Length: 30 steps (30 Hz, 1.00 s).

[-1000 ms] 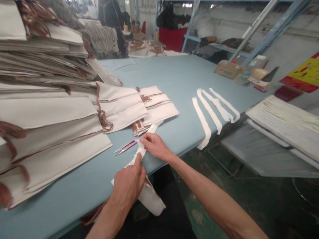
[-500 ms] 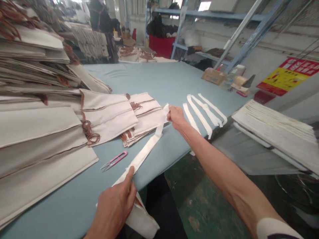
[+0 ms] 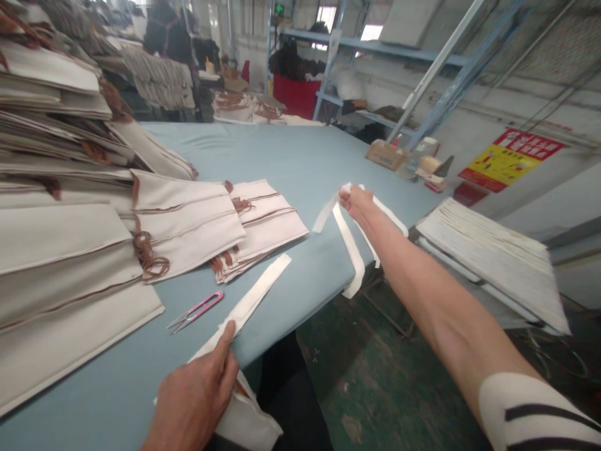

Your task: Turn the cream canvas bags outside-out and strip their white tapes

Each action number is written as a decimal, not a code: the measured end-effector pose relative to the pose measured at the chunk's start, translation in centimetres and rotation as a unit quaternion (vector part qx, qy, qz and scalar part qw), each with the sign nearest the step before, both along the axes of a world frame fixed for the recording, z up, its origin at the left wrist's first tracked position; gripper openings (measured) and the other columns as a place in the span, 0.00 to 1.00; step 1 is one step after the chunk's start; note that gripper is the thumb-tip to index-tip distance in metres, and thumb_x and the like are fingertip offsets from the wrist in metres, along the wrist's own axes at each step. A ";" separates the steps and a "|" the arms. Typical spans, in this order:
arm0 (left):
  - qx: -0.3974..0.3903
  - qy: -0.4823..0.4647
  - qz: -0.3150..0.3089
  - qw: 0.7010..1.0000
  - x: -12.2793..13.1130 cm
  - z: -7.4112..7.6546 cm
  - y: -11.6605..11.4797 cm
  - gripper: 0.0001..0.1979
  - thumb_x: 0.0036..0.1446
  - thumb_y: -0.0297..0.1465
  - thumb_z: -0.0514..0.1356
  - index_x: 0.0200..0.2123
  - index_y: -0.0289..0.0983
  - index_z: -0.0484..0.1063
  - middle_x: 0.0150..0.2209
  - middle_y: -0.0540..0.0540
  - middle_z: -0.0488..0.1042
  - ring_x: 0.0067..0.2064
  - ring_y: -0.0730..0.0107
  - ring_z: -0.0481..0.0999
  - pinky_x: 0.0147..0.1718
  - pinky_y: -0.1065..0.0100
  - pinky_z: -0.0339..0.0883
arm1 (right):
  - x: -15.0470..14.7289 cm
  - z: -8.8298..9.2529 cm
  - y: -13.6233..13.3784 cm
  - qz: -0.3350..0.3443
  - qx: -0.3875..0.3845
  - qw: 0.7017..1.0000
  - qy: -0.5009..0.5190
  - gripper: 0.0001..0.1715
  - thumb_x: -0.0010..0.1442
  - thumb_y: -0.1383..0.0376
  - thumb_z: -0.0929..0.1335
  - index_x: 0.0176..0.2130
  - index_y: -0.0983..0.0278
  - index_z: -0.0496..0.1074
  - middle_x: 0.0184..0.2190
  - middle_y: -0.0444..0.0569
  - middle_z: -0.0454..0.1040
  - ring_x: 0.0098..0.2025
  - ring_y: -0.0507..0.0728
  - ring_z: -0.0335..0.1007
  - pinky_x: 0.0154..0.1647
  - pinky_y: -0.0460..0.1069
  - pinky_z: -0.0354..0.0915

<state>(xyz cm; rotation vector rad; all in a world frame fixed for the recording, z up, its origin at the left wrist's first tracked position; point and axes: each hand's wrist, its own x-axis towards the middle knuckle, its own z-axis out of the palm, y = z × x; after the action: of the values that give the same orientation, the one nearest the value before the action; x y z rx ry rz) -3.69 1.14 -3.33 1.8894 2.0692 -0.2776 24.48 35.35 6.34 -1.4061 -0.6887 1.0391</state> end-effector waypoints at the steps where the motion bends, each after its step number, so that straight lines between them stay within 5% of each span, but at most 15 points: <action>1: -0.006 0.002 -0.002 1.000 0.1 0.2 0.0 0.29 0.77 0.32 0.48 0.77 0.43 0.60 0.45 0.38 0.90 0.45 0.42 0.90 0.41 0.54 0.79 | 0.1 0.5 -0.5 0.006 0.001 1.000 -0.003 0.23 0.74 0.57 0.72 0.62 0.64 0.73 0.60 0.56 0.76 0.56 0.64 0.78 0.56 0.62 0.78; 5: 0.005 -0.005 0.009 1.000 0.1 0.0 -0.3 0.30 0.79 0.33 0.44 0.80 0.40 0.53 0.43 0.38 0.90 0.46 0.41 0.90 0.41 0.53 0.77 | -0.9 2.8 -3.7 0.062 0.021 0.998 -0.008 0.21 0.74 0.57 0.72 0.60 0.65 0.74 0.57 0.54 0.77 0.52 0.61 0.79 0.51 0.60 0.79; 8: 0.054 -0.071 0.036 0.995 -0.5 -0.9 -0.8 0.33 0.78 0.37 0.43 0.81 0.35 0.49 0.39 0.40 0.90 0.45 0.43 0.90 0.39 0.56 0.75 | -2.6 4.8 -7.5 0.132 0.049 0.990 -0.010 0.12 0.77 0.61 0.69 0.46 0.68 0.77 0.39 0.48 0.80 0.33 0.52 0.78 0.35 0.47 0.77; 12: 0.143 -0.157 0.083 0.974 -1.4 -1.6 -2.2 0.32 0.74 0.43 0.44 0.75 0.40 0.65 0.37 0.42 0.90 0.42 0.44 0.89 0.35 0.60 0.69 | -5.4 7.4 -14.2 0.249 0.093 0.964 -0.011 0.20 0.76 0.61 0.70 0.32 0.65 0.72 0.23 0.40 0.75 0.19 0.46 0.68 0.21 0.40 0.68; 16: 0.209 -0.267 0.148 0.929 -1.6 -1.0 -4.2 0.22 0.69 0.45 0.51 0.52 0.45 0.82 0.30 0.45 0.86 0.34 0.48 0.87 0.31 0.64 0.61 | -8.5 9.1 -20.3 0.369 0.119 0.922 -0.005 0.24 0.66 0.53 0.78 0.29 0.64 0.70 0.21 0.39 0.74 0.16 0.46 0.67 0.18 0.41 0.68; 20: 0.236 -0.362 0.179 0.884 -1.8 -0.1 -5.8 0.23 0.70 0.51 0.52 0.33 0.44 0.77 0.24 0.51 0.78 0.28 0.60 0.80 0.29 0.68 0.63 | -11.5 8.8 -24.4 0.517 0.141 0.844 0.035 0.30 0.57 0.44 0.80 0.30 0.64 0.70 0.21 0.37 0.73 0.16 0.45 0.67 0.17 0.38 0.66; 24: 0.263 -0.438 0.211 0.833 -2.9 0.5 -7.3 0.27 0.70 0.55 0.52 0.32 0.41 0.75 0.24 0.53 0.73 0.28 0.63 0.76 0.28 0.69 0.66 | -14.0 7.7 -27.5 0.588 0.082 0.802 0.074 0.33 0.56 0.40 0.79 0.31 0.63 0.67 0.21 0.36 0.72 0.16 0.44 0.65 0.18 0.39 0.67; 30: 0.217 -0.559 0.165 0.783 -1.9 0.9 -9.3 0.16 0.62 0.45 0.64 0.36 0.38 0.83 0.28 0.49 0.79 0.31 0.60 0.78 0.33 0.67 0.72 | -16.2 7.1 -31.5 0.592 0.061 0.793 0.130 0.31 0.58 0.42 0.78 0.30 0.61 0.65 0.18 0.31 0.60 0.16 0.44 0.52 0.17 0.40 0.60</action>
<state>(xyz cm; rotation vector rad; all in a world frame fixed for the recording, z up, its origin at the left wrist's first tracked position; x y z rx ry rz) -5.61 -8.19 -2.42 1.2336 1.5330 1.2069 8.24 3.88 13.45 -0.5640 -1.4547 2.0488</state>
